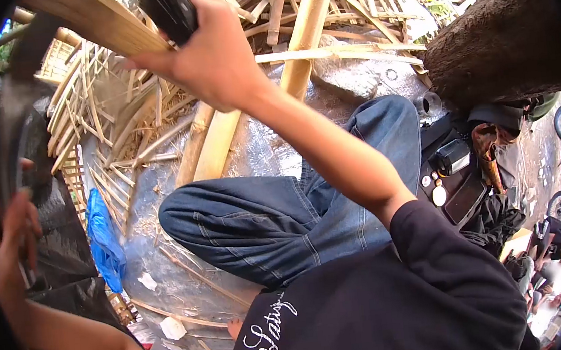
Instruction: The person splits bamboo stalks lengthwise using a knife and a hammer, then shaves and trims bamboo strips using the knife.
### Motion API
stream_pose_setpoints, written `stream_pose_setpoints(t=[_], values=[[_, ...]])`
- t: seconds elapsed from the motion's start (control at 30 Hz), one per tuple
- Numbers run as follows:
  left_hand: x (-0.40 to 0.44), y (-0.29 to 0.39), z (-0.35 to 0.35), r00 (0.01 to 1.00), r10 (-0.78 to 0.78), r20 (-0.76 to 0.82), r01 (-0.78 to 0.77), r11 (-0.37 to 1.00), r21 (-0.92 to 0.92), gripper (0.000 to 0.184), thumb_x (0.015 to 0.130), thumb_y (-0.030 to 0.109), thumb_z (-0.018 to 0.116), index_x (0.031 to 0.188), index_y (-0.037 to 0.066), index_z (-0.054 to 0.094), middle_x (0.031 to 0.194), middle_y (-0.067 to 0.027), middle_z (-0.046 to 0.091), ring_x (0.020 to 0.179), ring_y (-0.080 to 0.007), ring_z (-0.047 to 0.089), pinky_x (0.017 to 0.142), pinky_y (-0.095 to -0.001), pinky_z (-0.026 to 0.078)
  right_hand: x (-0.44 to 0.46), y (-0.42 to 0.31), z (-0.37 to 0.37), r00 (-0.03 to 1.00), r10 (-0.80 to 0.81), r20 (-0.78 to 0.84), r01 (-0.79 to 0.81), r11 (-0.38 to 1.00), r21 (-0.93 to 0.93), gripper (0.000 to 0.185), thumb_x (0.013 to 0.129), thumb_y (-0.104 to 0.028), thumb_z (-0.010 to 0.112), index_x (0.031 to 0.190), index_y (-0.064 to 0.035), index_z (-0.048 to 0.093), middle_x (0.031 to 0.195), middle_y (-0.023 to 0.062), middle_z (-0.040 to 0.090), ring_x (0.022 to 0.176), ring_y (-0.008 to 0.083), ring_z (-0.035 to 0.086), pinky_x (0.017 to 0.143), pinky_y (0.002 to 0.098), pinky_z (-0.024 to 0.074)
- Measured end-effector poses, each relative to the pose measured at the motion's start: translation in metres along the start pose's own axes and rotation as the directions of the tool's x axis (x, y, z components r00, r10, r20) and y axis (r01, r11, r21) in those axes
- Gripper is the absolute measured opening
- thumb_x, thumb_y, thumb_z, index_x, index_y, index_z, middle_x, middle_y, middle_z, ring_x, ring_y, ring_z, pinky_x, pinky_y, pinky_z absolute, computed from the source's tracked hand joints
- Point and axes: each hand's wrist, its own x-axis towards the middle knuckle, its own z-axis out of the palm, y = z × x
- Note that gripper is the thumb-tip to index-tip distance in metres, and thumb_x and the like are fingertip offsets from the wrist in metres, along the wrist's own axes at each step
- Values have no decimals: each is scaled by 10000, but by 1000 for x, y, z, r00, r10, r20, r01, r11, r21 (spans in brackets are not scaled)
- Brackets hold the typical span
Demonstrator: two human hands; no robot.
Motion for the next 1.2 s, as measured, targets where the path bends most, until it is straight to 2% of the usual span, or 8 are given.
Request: stream_pose_setpoints(t=[0.13, 0.2, 0.37, 0.47, 0.6, 0.73, 0.87, 1.2], values=[[29, 1, 106, 969, 226, -99, -201, 955, 219, 289, 907, 290, 715, 960, 19, 628, 657, 13, 510, 529, -56, 457, 489, -262, 349, -58, 65, -4, 964, 110, -241, -123, 992, -40, 510, 656, -214, 893, 1037, 7, 636, 752, 105, 671, 654, 166, 617, 665, 327, 517], [34, 19, 148, 999, 27, 30, -31, 987, 159, 265, 902, 241, 703, 921, -8, 617, 649, -52, 554, 603, -131, 532, 570, -336, 403, -83, 89, -16, 928, 221, -300, -257, 962, -87, 459, 688, -192, 880, 1039, -14, 643, 763, 93, 679, 665, 147, 622, 663, 313, 516], [74, -31, 214, 998, 60, -9, -56, 959, 277, 188, 780, 172, 616, 756, -13, 587, 722, -215, 620, 642, -422, 590, 660, -469, 472, -123, 134, -32, 879, 340, -334, -413, 893, -178, 420, 729, -216, 856, 1021, -8, 637, 734, 105, 652, 637, 179, 592, 648, 350, 505], [89, -46, 228, 972, 191, -136, -112, 887, 448, 180, 763, 178, 585, 747, 2, 620, 774, -240, 640, 768, -473, 599, 728, -531, 474, -135, 134, -33, 881, 321, -347, -402, 895, -194, 430, 741, -258, 855, 995, 10, 636, 704, 103, 618, 607, 181, 548, 624, 359, 489], [110, -45, 224, 997, -77, -13, 76, 910, 408, 237, 801, 200, 561, 814, -5, 679, 847, -271, 646, 907, -449, 613, 833, -528, 481, -133, 122, -54, 902, 316, -293, -391, 887, -247, 388, 847, -350, 779, 924, -2, 626, 609, 46, 509, 547, 113, 432, 536, 314, 412], [114, -56, 228, 984, 97, -151, -27, 912, 409, 240, 786, 167, 582, 781, -65, 644, 824, -304, 636, 870, -476, 615, 828, -534, 485, -99, 72, -93, 857, 464, -223, -495, 861, -113, 363, 988, -368, 597, 913, -14, 627, 586, -4, 521, 525, 70, 451, 481, 293, 365], [110, -39, 227, 978, -207, -14, 198, 911, 361, 344, 812, 214, 585, 969, -87, 638, 1010, -331, 636, 997, -459, 622, 914, -509, 485, -51, 8, -119, 921, 384, -67, -390, 898, -204, 388, 1016, -433, 525, 938, -61, 604, 603, -59, 464, 459, 10, 388, 412, 187, 287], [78, -60, 246, 966, -256, -38, 255, 916, 309, 291, 755, 172, 630, 907, -75, 650, 919, -304, 673, 925, -435, 667, 868, -477, 530, -41, -34, -79, 908, 407, 101, -374, 895, -245, 396, 979, -393, 611, 967, 2, 627, 636, -27, 505, 565, 36, 446, 501, 244, 349]])
